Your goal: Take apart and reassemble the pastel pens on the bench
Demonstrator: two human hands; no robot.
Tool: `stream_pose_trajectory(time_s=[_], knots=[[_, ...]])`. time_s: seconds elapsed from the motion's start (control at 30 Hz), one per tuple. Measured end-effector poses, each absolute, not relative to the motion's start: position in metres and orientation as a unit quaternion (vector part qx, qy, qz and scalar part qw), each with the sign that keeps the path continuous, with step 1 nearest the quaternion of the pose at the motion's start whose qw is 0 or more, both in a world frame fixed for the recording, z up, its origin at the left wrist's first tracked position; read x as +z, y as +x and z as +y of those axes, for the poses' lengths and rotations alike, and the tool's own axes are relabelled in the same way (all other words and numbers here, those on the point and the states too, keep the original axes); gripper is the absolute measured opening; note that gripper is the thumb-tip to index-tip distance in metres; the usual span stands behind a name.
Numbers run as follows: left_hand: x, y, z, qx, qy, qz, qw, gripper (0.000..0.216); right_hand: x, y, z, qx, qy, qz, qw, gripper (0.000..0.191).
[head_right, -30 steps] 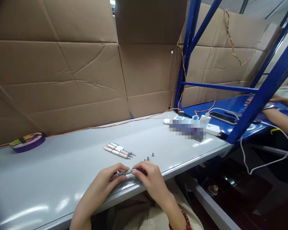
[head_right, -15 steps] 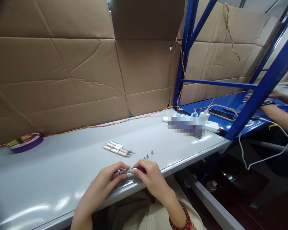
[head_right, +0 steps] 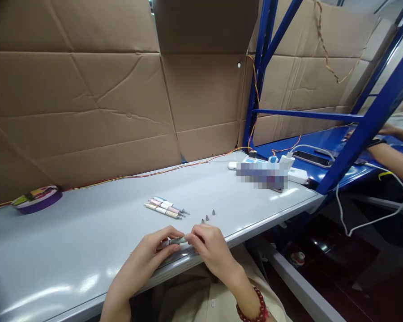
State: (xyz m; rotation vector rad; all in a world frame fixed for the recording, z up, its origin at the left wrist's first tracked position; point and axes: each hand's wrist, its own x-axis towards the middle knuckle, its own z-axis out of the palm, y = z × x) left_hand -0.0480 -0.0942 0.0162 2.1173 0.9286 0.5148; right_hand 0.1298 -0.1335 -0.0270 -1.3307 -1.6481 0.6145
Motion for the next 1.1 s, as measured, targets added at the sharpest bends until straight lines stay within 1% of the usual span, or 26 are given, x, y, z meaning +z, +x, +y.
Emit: stream_pose_trajectory(time_s=[0.07, 0.17, 0.27, 0.33, 0.4, 0.57, 0.63, 0.77, 0.8, 0.87, 0.9, 0.97, 1.03, 1.1], knots=[[0.016, -0.048, -0.094, 0.209, 0.826, 0.371, 0.37, 0.021, -0.026, 0.131, -0.134, 0.265, -0.53, -0.666, 0.454, 0.019], [0.016, -0.048, -0.094, 0.209, 0.827, 0.379, 0.36, 0.02, -0.025, 0.132, -0.135, 0.279, -0.526, -0.665, 0.451, 0.013], [0.016, -0.048, -0.095, 0.199, 0.831, 0.376, 0.36, 0.02, -0.027, 0.131, -0.135, 0.228, -0.55, -0.677, 0.432, 0.031], [0.016, -0.048, -0.095, 0.195, 0.831, 0.379, 0.358, 0.02, -0.028, 0.128, -0.134, 0.197, -0.562, -0.689, 0.412, 0.038], [0.017, -0.048, -0.095, 0.194, 0.83, 0.383, 0.356, 0.02, -0.029, 0.127, -0.134, 0.19, -0.561, -0.702, 0.395, 0.04], [0.015, -0.048, -0.095, 0.205, 0.826, 0.382, 0.362, 0.019, -0.027, 0.129, -0.133, 0.203, -0.55, -0.717, 0.377, 0.039], [0.012, -0.048, -0.093, 0.222, 0.818, 0.391, 0.358, 0.018, -0.03, 0.13, -0.134, 0.219, -0.536, -0.703, 0.412, 0.04], [0.005, -0.049, -0.086, 0.282, 0.782, 0.481, 0.278, 0.027, -0.04, 0.133, -0.135, 0.266, -0.514, -0.598, 0.554, 0.041], [0.004, -0.05, -0.084, 0.288, 0.771, 0.499, 0.273, 0.027, -0.043, 0.134, -0.136, 0.277, -0.508, -0.576, 0.577, 0.041], [0.004, -0.052, -0.083, 0.307, 0.749, 0.507, 0.297, 0.026, -0.046, 0.135, -0.136, 0.291, -0.494, -0.564, 0.595, 0.041], [0.005, -0.053, -0.084, 0.331, 0.735, 0.5, 0.316, 0.025, -0.046, 0.135, -0.137, 0.291, -0.488, -0.569, 0.595, 0.041], [0.008, -0.052, -0.086, 0.419, 0.687, 0.478, 0.352, 0.028, -0.044, 0.135, -0.138, 0.284, -0.482, -0.591, 0.581, 0.04], [0.01, -0.048, -0.09, 0.546, 0.595, 0.444, 0.388, 0.036, -0.04, 0.134, -0.139, 0.271, -0.482, -0.632, 0.543, 0.039], [0.01, -0.04, -0.093, 0.668, 0.475, 0.373, 0.434, 0.035, -0.035, 0.131, -0.139, 0.248, -0.488, -0.681, 0.488, 0.036]])
